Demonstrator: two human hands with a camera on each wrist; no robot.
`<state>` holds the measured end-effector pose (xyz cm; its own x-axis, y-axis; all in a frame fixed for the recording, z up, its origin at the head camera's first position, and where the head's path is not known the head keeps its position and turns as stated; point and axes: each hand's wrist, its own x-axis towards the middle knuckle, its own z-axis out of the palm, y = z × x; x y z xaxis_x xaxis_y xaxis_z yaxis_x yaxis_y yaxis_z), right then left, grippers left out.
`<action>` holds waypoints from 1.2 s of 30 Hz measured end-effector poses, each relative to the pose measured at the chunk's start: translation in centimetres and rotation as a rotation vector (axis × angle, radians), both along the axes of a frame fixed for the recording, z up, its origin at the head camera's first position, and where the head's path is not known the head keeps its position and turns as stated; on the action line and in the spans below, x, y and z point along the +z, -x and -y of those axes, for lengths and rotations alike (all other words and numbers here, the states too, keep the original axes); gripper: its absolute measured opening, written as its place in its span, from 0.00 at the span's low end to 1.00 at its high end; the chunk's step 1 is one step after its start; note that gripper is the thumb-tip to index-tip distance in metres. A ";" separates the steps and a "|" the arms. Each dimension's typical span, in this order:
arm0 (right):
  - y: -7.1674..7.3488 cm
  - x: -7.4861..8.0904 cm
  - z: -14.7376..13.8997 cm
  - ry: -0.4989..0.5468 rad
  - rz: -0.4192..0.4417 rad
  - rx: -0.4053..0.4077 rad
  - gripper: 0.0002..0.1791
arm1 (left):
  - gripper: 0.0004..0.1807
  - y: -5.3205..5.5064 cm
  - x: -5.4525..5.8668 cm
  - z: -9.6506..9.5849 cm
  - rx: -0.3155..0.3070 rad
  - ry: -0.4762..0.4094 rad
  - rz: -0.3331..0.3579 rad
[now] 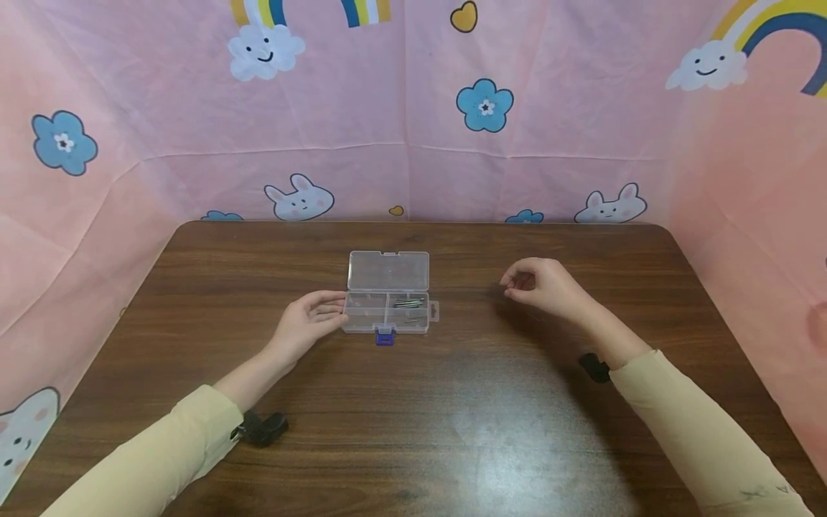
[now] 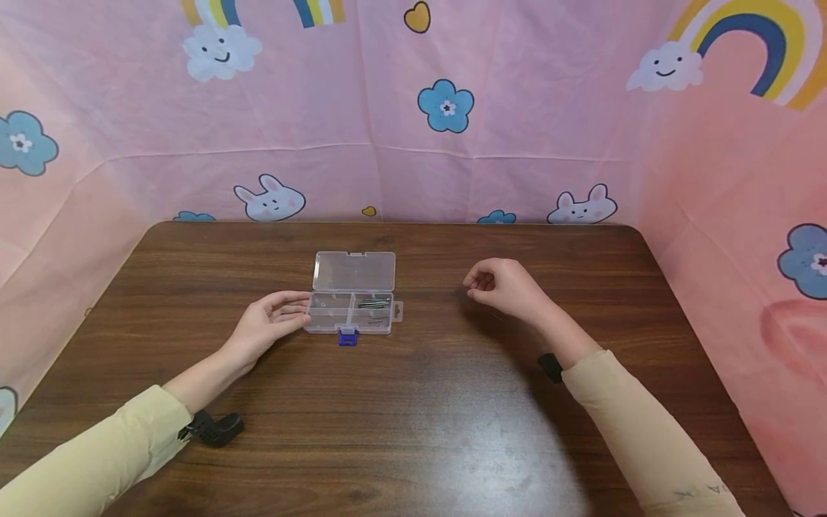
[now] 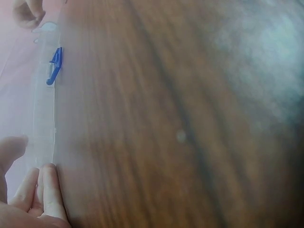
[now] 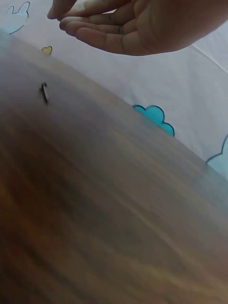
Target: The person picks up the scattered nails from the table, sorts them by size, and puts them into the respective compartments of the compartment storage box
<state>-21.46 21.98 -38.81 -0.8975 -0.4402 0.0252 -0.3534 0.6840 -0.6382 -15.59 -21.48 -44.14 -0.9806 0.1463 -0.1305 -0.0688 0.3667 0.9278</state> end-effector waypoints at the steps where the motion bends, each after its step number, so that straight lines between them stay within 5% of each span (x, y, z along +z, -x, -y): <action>1: -0.1 -0.1 -0.2 -0.005 -0.003 -0.002 0.07 | 0.28 0.0 0.0 0.0 0.001 -0.001 0.001; 36: -1.1 -2.1 -4.4 -0.063 0.122 0.057 0.06 | 0.27 -0.1 0.3 -0.2 0.013 -0.019 0.004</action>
